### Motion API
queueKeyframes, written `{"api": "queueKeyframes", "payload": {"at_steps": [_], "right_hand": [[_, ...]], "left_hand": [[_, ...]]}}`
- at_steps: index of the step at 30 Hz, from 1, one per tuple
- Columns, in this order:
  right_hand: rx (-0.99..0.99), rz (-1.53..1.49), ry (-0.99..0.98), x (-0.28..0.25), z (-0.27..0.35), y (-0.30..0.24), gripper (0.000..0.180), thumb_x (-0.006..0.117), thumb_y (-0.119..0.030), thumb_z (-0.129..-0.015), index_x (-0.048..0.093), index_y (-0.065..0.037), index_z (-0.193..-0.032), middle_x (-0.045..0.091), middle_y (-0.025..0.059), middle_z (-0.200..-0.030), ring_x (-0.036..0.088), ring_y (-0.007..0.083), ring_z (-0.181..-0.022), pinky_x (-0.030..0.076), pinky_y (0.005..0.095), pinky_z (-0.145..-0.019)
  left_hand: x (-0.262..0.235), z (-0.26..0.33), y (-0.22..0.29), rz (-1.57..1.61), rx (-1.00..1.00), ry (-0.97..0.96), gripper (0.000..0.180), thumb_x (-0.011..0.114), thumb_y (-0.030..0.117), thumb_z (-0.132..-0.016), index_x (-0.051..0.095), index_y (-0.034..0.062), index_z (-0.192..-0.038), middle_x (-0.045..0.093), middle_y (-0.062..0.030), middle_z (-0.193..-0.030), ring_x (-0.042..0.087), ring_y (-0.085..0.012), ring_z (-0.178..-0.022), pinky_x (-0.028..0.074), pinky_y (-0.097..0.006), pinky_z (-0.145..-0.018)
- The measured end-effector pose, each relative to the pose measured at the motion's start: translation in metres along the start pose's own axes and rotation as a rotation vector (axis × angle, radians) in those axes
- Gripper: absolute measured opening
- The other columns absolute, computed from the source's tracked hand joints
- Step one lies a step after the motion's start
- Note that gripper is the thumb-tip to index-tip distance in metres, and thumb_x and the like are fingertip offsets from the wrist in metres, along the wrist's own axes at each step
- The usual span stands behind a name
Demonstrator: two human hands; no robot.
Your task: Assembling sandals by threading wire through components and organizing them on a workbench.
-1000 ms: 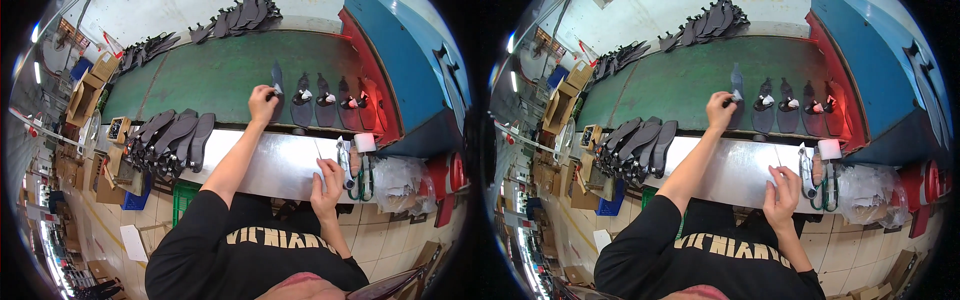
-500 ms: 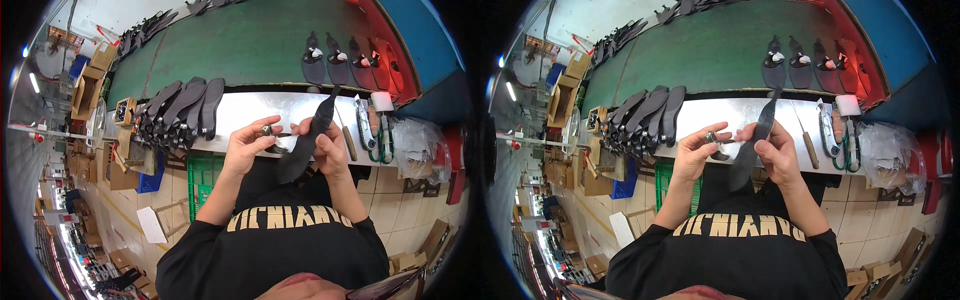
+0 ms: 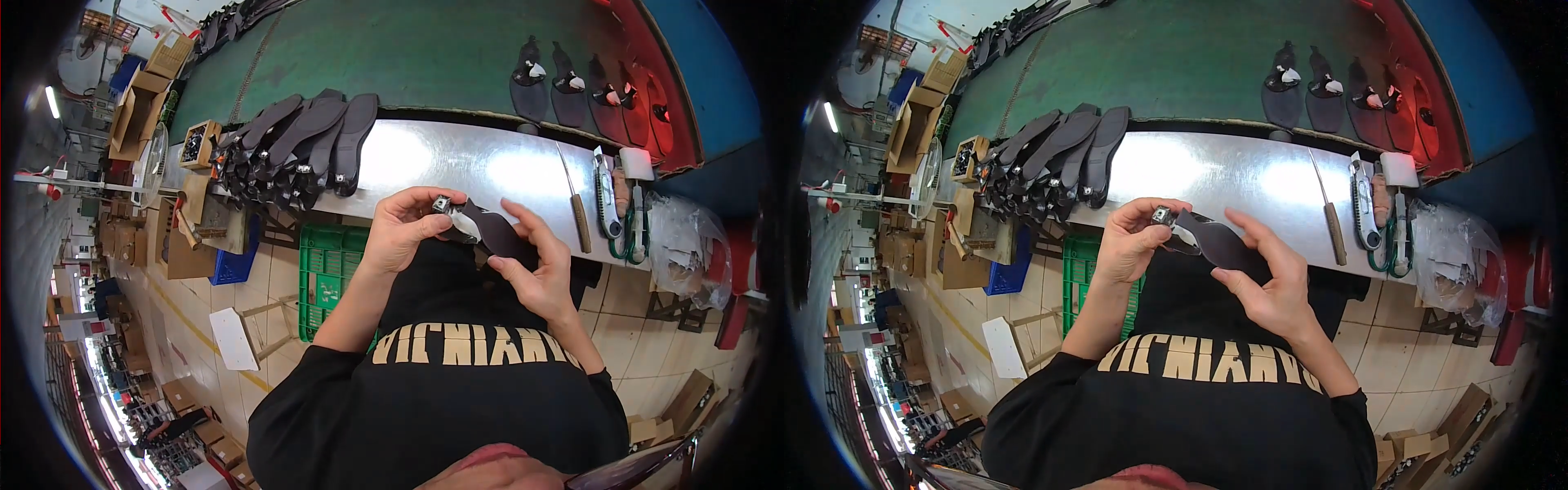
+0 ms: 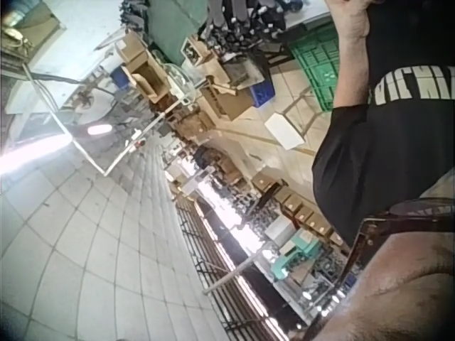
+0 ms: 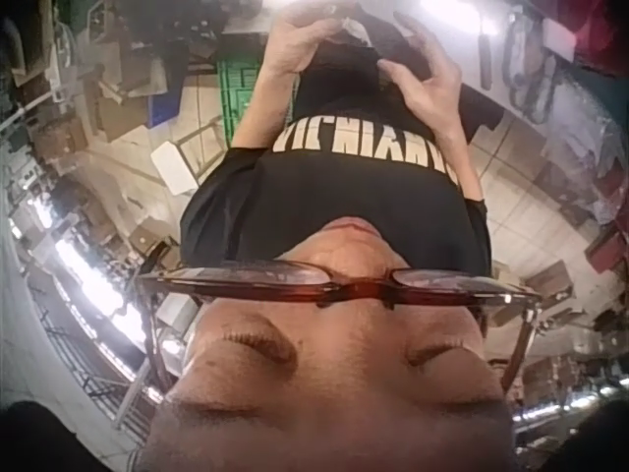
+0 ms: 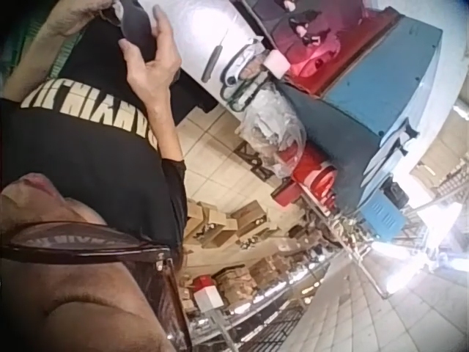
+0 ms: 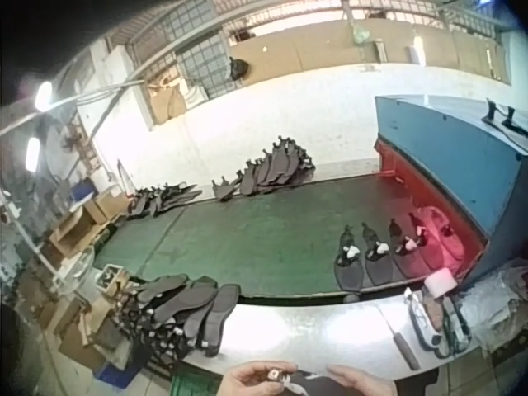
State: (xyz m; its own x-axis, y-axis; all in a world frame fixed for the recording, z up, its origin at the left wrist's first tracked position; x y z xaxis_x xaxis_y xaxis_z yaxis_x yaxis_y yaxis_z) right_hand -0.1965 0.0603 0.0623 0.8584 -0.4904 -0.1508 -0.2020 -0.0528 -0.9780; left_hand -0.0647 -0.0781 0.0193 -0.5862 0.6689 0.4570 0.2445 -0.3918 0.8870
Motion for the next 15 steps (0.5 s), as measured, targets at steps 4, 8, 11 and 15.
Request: {"api": "queueKeyframes", "payload": {"at_steps": [4,8,11,15], "right_hand": [[-0.206,0.064,-0.026,0.004,0.002,-0.012,0.053,0.075,0.001,-0.072,0.064,-0.001,-0.124,0.069,0.0135,-0.092,0.068,0.0213,-0.084,0.051,0.0299,-0.077],[-0.218,0.062,-0.036,0.004,0.003,-0.012,0.049,0.075,0.001,-0.073,0.065,-0.001,-0.121,0.07,0.0154,-0.097,0.068,0.0235,-0.083,0.051,0.0297,-0.077],[-0.225,0.055,-0.034,0.003,0.004,-0.011,0.047,0.075,0.001,-0.073,0.066,-0.001,-0.119,0.07,0.0145,-0.095,0.067,0.0228,-0.083,0.051,0.0294,-0.076],[-0.218,0.038,-0.036,0.003,0.004,-0.009,0.046,0.074,0.002,-0.073,0.066,-0.001,-0.119,0.07,0.0135,-0.093,0.067,0.0216,-0.081,0.05,0.0291,-0.074]], "left_hand": [[0.003,0.002,0.0,0.014,0.015,-0.015,0.033,0.072,-0.005,-0.081,0.067,-0.001,-0.113,0.068,-0.0133,-0.115,0.067,-0.0141,-0.095,0.058,-0.025,-0.075],[0.005,0.002,0.0,0.017,0.035,-0.042,0.034,0.072,-0.006,-0.08,0.067,-0.0013,-0.112,0.068,-0.0153,-0.116,0.067,-0.0153,-0.094,0.059,-0.026,-0.075],[0.005,0.003,-0.003,-0.017,0.014,-0.034,0.032,0.072,-0.006,-0.077,0.067,-0.0019,-0.109,0.067,-0.0184,-0.116,0.067,-0.0199,-0.098,0.059,-0.029,-0.079],[0.003,0.003,-0.007,-0.049,-0.028,-0.008,0.031,0.072,-0.006,-0.075,0.068,-0.0027,-0.105,0.067,-0.0208,-0.115,0.067,-0.024,-0.101,0.058,-0.033,-0.084]]}}
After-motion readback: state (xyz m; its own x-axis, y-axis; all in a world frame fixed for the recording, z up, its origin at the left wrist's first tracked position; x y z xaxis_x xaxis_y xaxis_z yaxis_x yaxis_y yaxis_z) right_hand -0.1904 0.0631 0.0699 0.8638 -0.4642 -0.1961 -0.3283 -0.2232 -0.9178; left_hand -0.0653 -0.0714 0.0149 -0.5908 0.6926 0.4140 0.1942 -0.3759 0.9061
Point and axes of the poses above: each hand's wrist, its own z-axis away from the middle knuckle, its own x-axis out of the palm, y = z × x, the point moved 10 cm from there along -z, towards the middle knuckle
